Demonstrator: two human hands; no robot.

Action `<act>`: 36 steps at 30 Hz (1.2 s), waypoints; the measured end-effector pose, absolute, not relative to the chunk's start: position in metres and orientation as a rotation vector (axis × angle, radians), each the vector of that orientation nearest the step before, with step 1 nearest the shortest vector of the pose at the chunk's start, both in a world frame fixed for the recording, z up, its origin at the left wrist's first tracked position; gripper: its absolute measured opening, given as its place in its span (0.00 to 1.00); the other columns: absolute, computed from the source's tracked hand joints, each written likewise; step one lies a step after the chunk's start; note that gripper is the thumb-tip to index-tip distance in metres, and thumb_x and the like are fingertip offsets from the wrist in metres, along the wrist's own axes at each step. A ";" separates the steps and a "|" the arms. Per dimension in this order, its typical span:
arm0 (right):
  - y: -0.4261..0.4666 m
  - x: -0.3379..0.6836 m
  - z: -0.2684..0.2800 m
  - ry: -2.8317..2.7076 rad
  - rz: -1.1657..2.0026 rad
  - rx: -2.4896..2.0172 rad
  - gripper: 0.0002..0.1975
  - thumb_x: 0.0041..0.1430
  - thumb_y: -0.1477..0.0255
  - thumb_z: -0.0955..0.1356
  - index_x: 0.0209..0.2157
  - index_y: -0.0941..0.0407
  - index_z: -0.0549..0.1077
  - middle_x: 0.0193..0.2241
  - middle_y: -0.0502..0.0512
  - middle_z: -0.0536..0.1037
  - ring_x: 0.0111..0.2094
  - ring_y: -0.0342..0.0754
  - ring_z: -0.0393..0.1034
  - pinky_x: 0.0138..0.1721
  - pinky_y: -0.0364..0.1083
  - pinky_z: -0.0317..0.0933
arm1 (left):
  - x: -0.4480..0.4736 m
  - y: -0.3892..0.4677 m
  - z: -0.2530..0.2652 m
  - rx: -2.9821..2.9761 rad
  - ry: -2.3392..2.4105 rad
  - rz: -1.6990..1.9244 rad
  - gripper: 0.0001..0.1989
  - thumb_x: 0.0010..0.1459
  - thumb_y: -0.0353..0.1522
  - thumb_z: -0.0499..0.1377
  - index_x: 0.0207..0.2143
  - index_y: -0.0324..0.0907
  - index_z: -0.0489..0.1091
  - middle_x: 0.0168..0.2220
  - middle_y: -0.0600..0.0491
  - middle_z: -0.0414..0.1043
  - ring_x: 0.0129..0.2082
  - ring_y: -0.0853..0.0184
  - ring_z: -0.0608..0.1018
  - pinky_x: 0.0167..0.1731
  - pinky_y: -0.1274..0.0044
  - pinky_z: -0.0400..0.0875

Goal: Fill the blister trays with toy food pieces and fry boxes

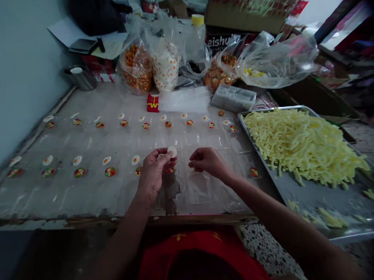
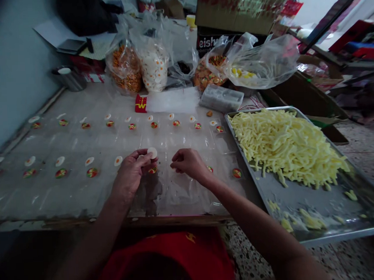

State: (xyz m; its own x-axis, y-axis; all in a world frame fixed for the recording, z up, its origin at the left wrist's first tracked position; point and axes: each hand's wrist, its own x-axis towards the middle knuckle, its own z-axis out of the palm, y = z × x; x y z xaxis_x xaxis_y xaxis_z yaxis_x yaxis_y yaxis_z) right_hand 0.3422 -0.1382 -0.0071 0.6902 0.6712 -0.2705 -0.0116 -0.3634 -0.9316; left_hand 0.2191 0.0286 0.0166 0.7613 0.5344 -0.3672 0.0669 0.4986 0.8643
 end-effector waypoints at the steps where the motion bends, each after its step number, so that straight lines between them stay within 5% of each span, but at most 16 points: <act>1: -0.137 0.340 -0.010 -0.528 0.746 -1.825 0.07 0.49 0.71 0.75 0.30 0.58 0.76 0.21 0.52 0.78 0.19 0.43 0.71 0.18 0.39 0.63 | 0.219 0.026 0.017 1.024 0.669 0.293 0.19 0.46 0.35 0.73 0.39 0.39 0.73 0.32 0.50 0.79 0.32 0.68 0.81 0.35 0.78 0.76; 9: -0.131 0.361 -0.011 -0.402 0.602 -1.695 0.13 0.48 0.66 0.75 0.34 0.58 0.75 0.25 0.54 0.79 0.24 0.47 0.75 0.25 0.44 0.70 | 0.226 0.027 0.022 0.992 0.691 0.351 0.18 0.45 0.33 0.73 0.37 0.39 0.73 0.31 0.52 0.78 0.31 0.69 0.80 0.35 0.77 0.76; 16: -0.117 0.370 -0.015 -0.648 0.515 -2.105 0.05 0.48 0.73 0.76 0.30 0.58 0.80 0.23 0.50 0.77 0.23 0.42 0.69 0.24 0.40 0.58 | 0.231 0.024 0.022 1.046 0.672 0.239 0.19 0.47 0.35 0.72 0.40 0.39 0.73 0.34 0.50 0.79 0.33 0.67 0.81 0.35 0.77 0.76; 22: -0.125 0.362 0.011 -0.624 0.523 -1.902 0.16 0.53 0.59 0.75 0.35 0.58 0.82 0.26 0.53 0.80 0.24 0.43 0.70 0.25 0.41 0.60 | 0.234 0.014 0.024 1.129 0.704 0.167 0.20 0.46 0.37 0.73 0.40 0.39 0.74 0.29 0.52 0.77 0.28 0.69 0.80 0.32 0.78 0.73; 26: -0.144 0.365 0.029 -0.565 0.687 -1.684 0.23 0.46 0.55 0.77 0.36 0.60 0.82 0.25 0.53 0.79 0.25 0.44 0.71 0.27 0.42 0.64 | 0.249 -0.009 0.027 1.107 0.586 0.154 0.17 0.50 0.33 0.71 0.41 0.39 0.73 0.30 0.53 0.78 0.29 0.70 0.79 0.36 0.78 0.75; 31: -0.206 0.378 0.033 -0.693 0.220 -2.002 0.13 0.55 0.62 0.74 0.36 0.58 0.82 0.26 0.54 0.81 0.27 0.46 0.72 0.30 0.44 0.64 | 0.260 -0.025 0.028 0.884 0.548 0.046 0.15 0.53 0.21 0.61 0.45 0.36 0.70 0.38 0.45 0.80 0.40 0.64 0.83 0.47 0.71 0.77; 36: -0.247 0.373 0.018 -1.428 -0.143 -2.298 0.11 0.68 0.76 0.65 0.40 0.56 0.80 0.39 0.56 0.82 0.39 0.48 0.74 0.40 0.46 0.63 | 0.253 -0.027 0.023 0.916 0.577 -0.016 0.13 0.57 0.22 0.62 0.45 0.33 0.71 0.39 0.42 0.81 0.38 0.64 0.84 0.44 0.75 0.78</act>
